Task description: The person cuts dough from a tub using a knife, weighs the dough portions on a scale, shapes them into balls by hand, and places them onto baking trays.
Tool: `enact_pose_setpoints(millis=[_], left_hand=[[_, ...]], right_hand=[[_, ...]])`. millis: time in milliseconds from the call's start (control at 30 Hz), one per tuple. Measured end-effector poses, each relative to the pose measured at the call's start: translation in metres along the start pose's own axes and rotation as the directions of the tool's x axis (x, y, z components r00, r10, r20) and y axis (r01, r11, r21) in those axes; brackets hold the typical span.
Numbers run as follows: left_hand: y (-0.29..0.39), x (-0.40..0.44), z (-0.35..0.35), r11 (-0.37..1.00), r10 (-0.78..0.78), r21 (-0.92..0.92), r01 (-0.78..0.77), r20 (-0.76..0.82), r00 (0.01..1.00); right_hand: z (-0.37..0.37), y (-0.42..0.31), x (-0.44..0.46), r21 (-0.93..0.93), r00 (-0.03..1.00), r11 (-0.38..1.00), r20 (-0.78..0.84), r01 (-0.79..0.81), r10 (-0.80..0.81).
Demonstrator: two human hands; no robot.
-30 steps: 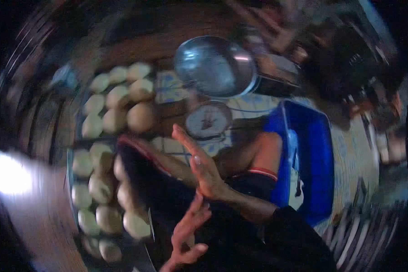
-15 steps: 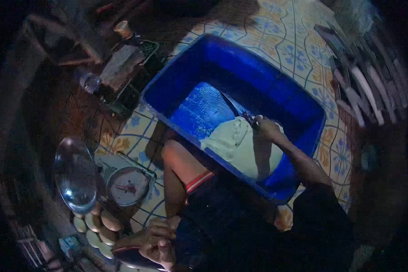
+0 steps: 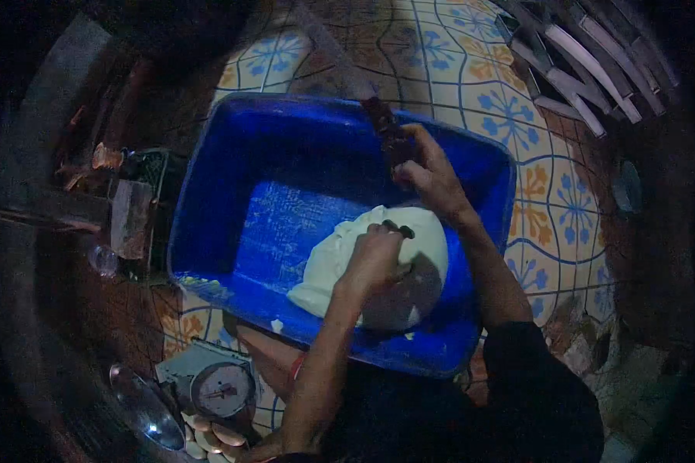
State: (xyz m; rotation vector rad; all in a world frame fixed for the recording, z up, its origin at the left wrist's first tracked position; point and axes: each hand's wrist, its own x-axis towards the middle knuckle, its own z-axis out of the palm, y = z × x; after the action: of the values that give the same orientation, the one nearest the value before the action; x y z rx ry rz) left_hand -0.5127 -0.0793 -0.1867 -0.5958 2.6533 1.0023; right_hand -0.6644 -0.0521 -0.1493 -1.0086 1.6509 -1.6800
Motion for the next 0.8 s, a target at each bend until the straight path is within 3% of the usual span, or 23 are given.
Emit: enact_pose_setpoints(millis=[33, 67, 100, 167, 233, 333, 400, 433, 467, 500, 533, 600, 633, 667, 733, 800], left_hand=[[0.006, 0.022, 0.021, 0.978, 0.140, 0.164, -0.128, -0.066, 0.988], [0.025, 0.036, 0.022, 0.961, 0.062, 0.268, -0.065, 0.019, 0.998], [0.006, 0.078, 0.088, 0.944, 0.153, 0.323, -0.065, -0.256, 0.955], [-0.016, 0.118, 0.151, 0.975, 0.176, 0.203, -0.090, -0.461, 0.870], [-0.013, 0.115, 0.140, 0.983, 0.043, -0.152, -0.100, -0.340, 0.939], [-0.025, 0.074, 0.105, 0.787, -0.099, -0.615, 0.045, -0.053, 0.994], [-0.033, 0.048, 0.055, 0.838, 0.058, -0.544, -0.048, 0.000, 0.998], [-0.039, 0.023, 0.017, 0.923, 0.236, -0.320, -0.215, 0.028, 0.971], [-0.046, -0.008, -0.020, 0.919, 0.392, -0.093, -0.383, 0.121, 0.912], [-0.051, -0.040, -0.057, 0.961, 0.090, -0.278, -0.018, 0.251, 0.964], [-0.073, -0.075, -0.075, 0.921, -0.112, -0.343, 0.183, 0.215, 0.970], [-0.136, -0.131, -0.088, 0.881, -0.241, -0.434, 0.188, -0.068, 0.968], [-0.125, -0.135, -0.104, 0.846, -0.319, -0.492, 0.206, -0.159, 0.934], [-0.111, -0.133, -0.106, 0.981, -0.144, -0.180, 0.068, -0.452, 0.880], [-0.060, -0.079, -0.098, 0.943, 0.078, 0.304, 0.134, -0.595, 0.800], [-0.017, -0.023, -0.049, 0.988, 0.129, -0.029, -0.151, -0.382, 0.915]], right_hand=[[-0.007, -0.008, -0.001, -0.189, 0.999, 0.982, -0.039, -0.018, 0.011], [-0.008, -0.007, -0.003, -0.266, 0.994, 0.964, -0.108, -0.016, -0.013], [-0.009, -0.005, -0.003, -0.344, 0.984, 0.939, -0.171, -0.016, -0.046], [-0.013, -0.001, -0.004, -0.437, 0.971, 0.899, -0.223, -0.017, -0.090], [-0.016, 0.003, -0.005, -0.465, 0.978, 0.885, -0.183, 0.005, -0.101], [-0.012, 0.017, -0.005, -0.558, 0.957, 0.816, -0.123, 0.151, -0.261], [-0.010, 0.012, -0.005, -0.564, 0.969, 0.811, -0.072, 0.155, -0.235], [-0.010, 0.010, -0.008, -0.567, 0.977, 0.811, -0.051, 0.143, -0.209], [-0.008, 0.009, -0.012, -0.574, 0.980, 0.808, -0.046, 0.134, -0.196], [-0.008, 0.008, -0.012, -0.577, 0.983, 0.808, -0.042, 0.121, -0.177], [-0.007, 0.008, -0.011, -0.581, 0.985, 0.806, -0.036, 0.117, -0.168], [-0.007, 0.008, -0.010, -0.639, 0.986, 0.762, -0.028, 0.109, -0.165], [-0.006, 0.006, -0.010, -0.657, 0.987, 0.747, -0.027, 0.102, -0.159], [-0.001, 0.004, -0.012, -0.673, 0.989, 0.733, -0.013, 0.101, -0.148], [0.004, 0.008, -0.012, -0.645, 0.988, 0.758, -0.025, 0.100, -0.152], [0.008, 0.014, -0.010, -0.644, 0.982, 0.759, -0.060, 0.100, -0.180]])
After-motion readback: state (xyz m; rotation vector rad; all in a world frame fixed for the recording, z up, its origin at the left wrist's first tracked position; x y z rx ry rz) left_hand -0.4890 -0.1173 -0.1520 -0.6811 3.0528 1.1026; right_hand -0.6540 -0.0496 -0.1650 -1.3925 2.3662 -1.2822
